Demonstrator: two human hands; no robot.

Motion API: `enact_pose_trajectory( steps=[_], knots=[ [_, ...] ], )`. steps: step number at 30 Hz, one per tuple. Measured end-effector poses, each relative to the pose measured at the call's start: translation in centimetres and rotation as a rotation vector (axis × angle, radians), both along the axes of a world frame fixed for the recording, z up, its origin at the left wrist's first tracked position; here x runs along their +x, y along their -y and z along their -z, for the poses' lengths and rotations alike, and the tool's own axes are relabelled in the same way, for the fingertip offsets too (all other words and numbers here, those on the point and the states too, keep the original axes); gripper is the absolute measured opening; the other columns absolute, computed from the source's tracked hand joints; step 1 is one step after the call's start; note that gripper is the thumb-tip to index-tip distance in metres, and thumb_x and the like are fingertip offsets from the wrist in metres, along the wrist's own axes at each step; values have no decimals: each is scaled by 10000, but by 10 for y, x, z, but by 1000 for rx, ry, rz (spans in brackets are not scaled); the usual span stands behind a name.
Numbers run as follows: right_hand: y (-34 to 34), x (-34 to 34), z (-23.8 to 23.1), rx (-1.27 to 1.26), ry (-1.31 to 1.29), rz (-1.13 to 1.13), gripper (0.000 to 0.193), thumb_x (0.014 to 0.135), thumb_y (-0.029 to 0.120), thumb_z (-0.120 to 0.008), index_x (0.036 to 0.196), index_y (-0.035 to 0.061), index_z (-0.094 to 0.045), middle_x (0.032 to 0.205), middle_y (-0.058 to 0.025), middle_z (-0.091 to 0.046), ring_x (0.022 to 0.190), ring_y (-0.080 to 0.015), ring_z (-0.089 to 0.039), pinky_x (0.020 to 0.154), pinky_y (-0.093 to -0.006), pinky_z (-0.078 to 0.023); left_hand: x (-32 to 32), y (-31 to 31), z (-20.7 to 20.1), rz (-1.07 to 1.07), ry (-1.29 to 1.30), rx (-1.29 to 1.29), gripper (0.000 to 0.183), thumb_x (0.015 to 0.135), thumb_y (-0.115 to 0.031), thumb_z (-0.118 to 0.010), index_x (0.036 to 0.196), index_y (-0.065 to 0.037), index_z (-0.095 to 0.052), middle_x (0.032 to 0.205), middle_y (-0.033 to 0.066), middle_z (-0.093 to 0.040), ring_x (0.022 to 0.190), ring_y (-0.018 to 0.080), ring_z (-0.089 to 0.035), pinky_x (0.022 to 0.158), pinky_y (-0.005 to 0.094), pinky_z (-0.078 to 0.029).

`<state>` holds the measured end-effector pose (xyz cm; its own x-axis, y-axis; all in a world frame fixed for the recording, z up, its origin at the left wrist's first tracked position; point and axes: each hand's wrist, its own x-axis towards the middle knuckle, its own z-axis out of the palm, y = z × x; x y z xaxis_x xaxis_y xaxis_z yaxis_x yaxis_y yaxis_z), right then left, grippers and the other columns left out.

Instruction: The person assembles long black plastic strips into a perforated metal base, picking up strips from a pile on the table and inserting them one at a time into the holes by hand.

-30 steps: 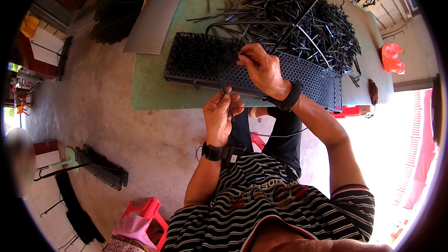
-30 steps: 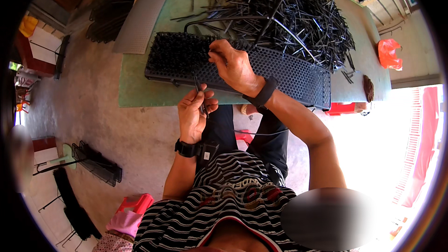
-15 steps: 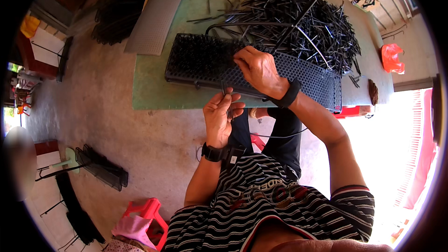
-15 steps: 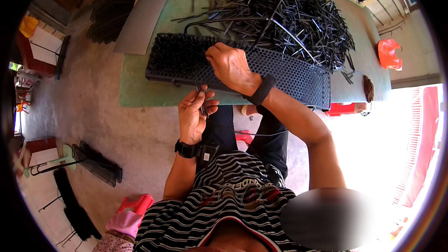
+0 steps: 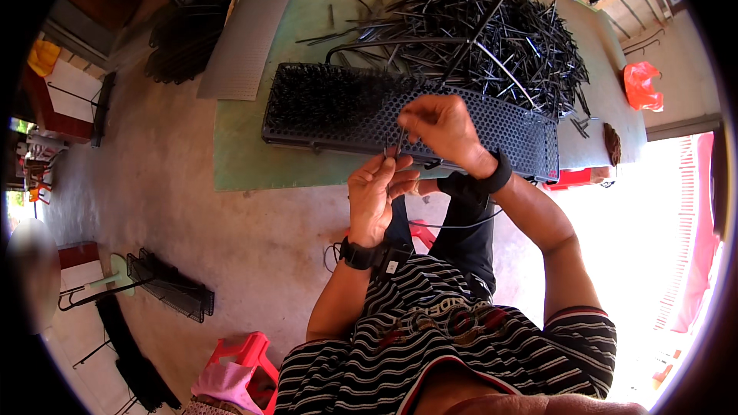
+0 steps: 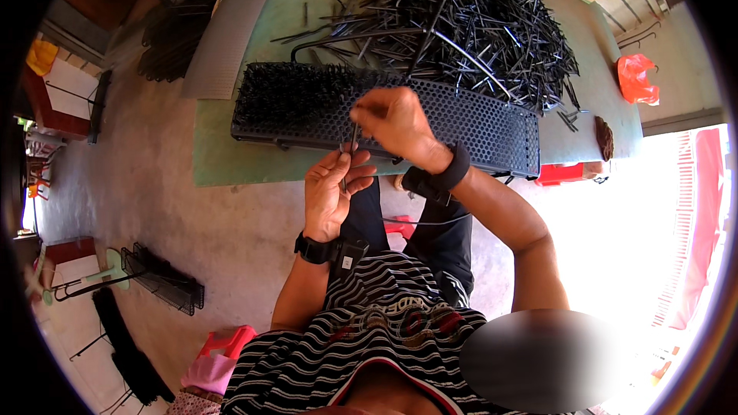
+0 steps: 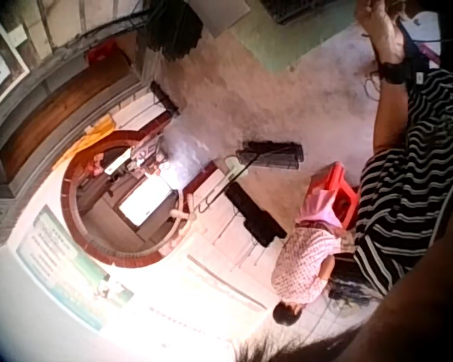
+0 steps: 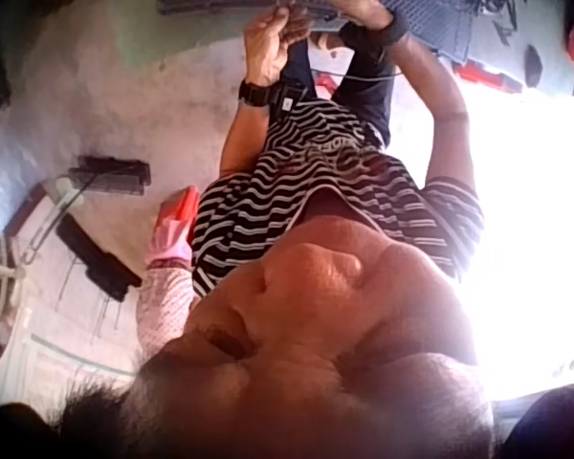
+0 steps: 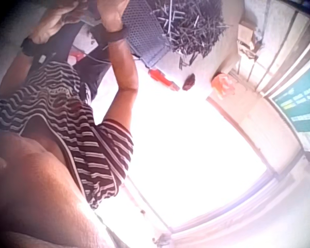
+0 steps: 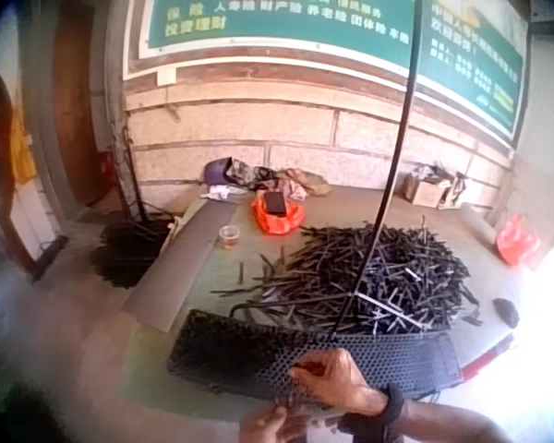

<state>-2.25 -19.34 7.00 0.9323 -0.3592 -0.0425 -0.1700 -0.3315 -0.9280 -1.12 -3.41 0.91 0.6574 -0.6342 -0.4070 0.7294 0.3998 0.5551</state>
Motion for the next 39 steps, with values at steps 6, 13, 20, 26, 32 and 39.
enact_pose_trajectory(
  steps=[6, 13, 20, 26, 32, 39],
  knots=[
    [16, 22, 8, -264, 391, 122, 149, 814, -3, -581, 944, -15, -509, 769, -154, -650, 668, -202, -660, 559, -289, -510, 0, -4, 7, -16, 1, 73, 265, 857, -168, -604, 1062, 0, -594, 917, 148, -649, 719, 246, -657, 594, 328, -557],
    [20, 32, 18, -460, 403, 44, 129, 795, 1, -585, 895, 3, -503, 666, -163, -583, 622, -328, -608, 520, -347, -464, 4, -8, 6, -24, 30, 74, 255, 866, -160, -590, 1063, 2, -596, 906, 142, -651, 707, 234, -657, 586, 318, -555],
    [23, 34, 18, -595, 384, -32, 91, 796, 31, -580, 867, 5, -528, 666, -169, -584, 616, -351, -590, 524, -381, -463, 6, -10, 8, -28, 22, 75, 243, 874, -147, -576, 1064, 3, -595, 897, 140, -651, 704, 231, -657, 589, 317, -557],
    [19, 23, 11, -700, 198, -50, 141, 776, 114, -663, 829, -14, -636, 707, -121, -628, 609, -209, -622, 551, -297, -478, 5, -8, 0, 19, 52, 53, 244, 873, -149, -577, 1061, 7, -594, 898, 145, -650, 711, 232, -656, 592, 315, -556],
    [13, -7, -5, 115, -105, -232, 127, 793, 51, -651, 862, -55, -633, 689, -69, -636, 629, -93, -610, 561, -215, -490, 1, 11, -8, 198, 104, 2, 292, 876, -154, -576, 1121, 4, -559, 919, 143, -645, 761, 222, -654, 636, 308, -536],
    [50, 2, -15, -375, 350, 183, 132, 792, 0, -614, 899, -26, -542, 718, -131, -643, 613, -192, -646, 535, -275, -508, -1, 10, -7, 284, 156, 99, 377, 897, -142, -537, 1251, -38, -464, 1074, 143, -596, 856, 221, -635, 705, 299, -521]
  ],
)
